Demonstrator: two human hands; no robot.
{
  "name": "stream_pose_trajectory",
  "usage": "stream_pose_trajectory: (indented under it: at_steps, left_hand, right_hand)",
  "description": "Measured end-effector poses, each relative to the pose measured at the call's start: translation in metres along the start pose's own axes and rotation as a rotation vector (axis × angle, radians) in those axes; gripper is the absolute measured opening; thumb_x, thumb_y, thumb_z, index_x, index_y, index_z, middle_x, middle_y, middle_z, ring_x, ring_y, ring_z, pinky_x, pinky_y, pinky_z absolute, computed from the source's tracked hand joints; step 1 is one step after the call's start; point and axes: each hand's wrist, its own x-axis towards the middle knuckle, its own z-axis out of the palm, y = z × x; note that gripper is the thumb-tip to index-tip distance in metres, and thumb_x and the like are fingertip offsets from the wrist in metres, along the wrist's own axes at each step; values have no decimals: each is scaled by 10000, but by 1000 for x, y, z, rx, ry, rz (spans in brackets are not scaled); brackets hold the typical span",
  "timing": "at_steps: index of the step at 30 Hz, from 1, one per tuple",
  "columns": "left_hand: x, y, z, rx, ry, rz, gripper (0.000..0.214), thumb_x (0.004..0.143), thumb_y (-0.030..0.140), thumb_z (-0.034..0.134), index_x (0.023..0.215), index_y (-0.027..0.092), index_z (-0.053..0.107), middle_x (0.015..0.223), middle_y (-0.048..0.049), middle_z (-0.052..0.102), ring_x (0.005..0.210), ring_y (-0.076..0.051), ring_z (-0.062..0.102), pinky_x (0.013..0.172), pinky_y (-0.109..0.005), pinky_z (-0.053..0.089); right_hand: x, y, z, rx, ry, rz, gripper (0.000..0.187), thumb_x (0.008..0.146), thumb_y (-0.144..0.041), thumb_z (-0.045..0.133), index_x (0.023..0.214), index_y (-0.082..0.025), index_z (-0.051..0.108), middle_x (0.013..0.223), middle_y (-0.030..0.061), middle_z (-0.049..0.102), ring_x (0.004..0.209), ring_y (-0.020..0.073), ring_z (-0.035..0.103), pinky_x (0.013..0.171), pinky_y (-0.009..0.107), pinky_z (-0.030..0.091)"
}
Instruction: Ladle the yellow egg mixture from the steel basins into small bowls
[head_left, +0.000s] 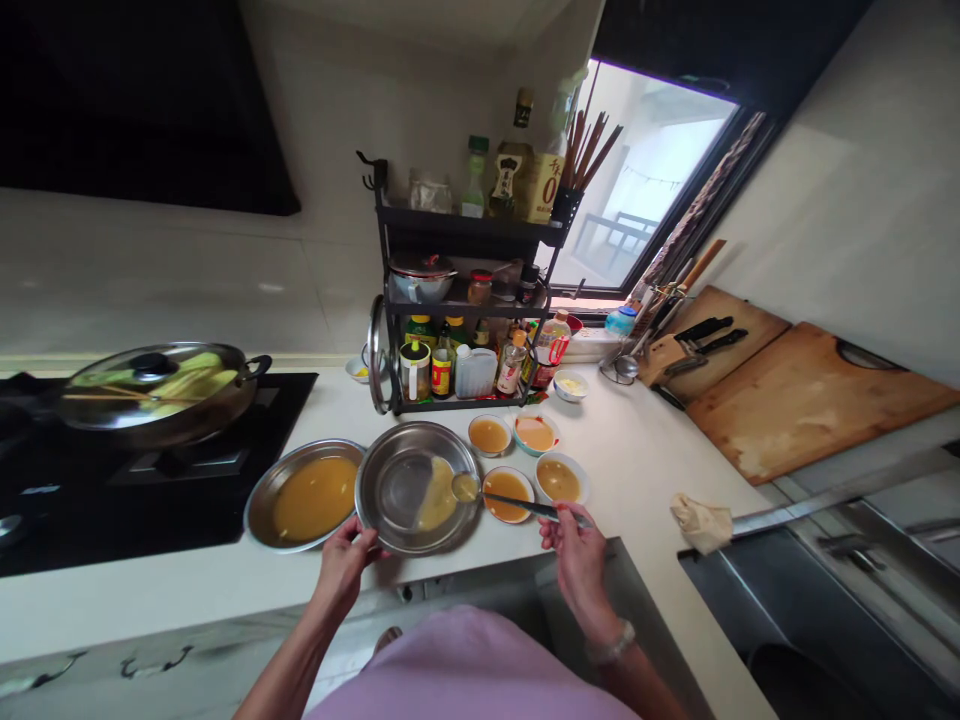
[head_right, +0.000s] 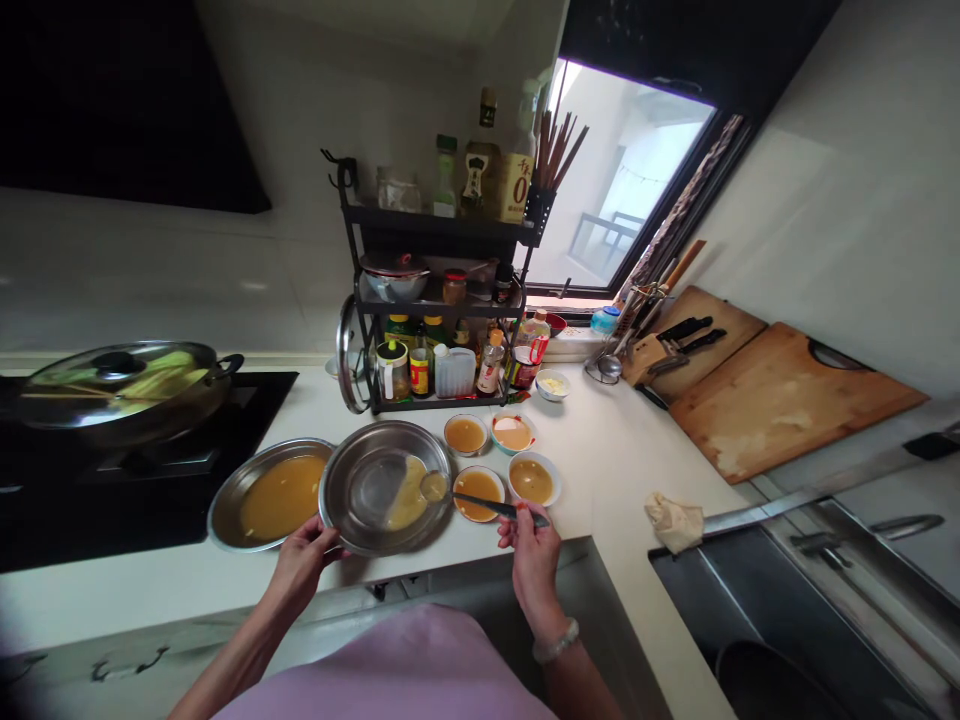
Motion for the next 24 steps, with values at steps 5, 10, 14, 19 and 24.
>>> stream_pose_trajectory:
  at_steps: [5,10,14,19,24]
  left_hand:
    - [0,2,2,8,17,-2,307,508,236,707,526,185,405,496,72,499,489,-92,480,504,-259,508]
    - [0,5,3,23,37,-2,307,500,252,714,521,182,416,499,70,494,502,-94,480,510,-259,509]
    - [0,5,4,26,37,-11,303,489,263,721,527,179,432,505,65,506,500,-98,493,507,-259,510]
    - [0,7,5,37,24,-9,311,488,278,727,525,179,435,501,68,511,480,-95,502,518,-263,521]
    - [0,8,5,49,31,-13,294,477,294,732,557,175,475,521,63,529,474,-96,513,511,-258,519]
  right_hand:
    - [11,-27,-25,-17,84,-68,303,687,-399,687,838,-160,578,552,-8,617,457,123,567,407,212,436]
    - [26,-41,-63,-50,238,-177,323,685,-395,691,853,-141,585,557,-1,625,482,137,596,424,221,456]
    - [32,-47,-84,-169,317,-242,331,712,-417,662,873,-139,579,560,2,630,493,147,606,445,237,481]
    - [26,-52,-94,-479,291,-380,327,803,-443,559,934,-145,587,607,7,632,495,149,605,521,287,518]
    - [19,-57,-102,-707,129,-679,255,861,-392,481,917,-184,618,736,36,643,544,146,611,576,307,529]
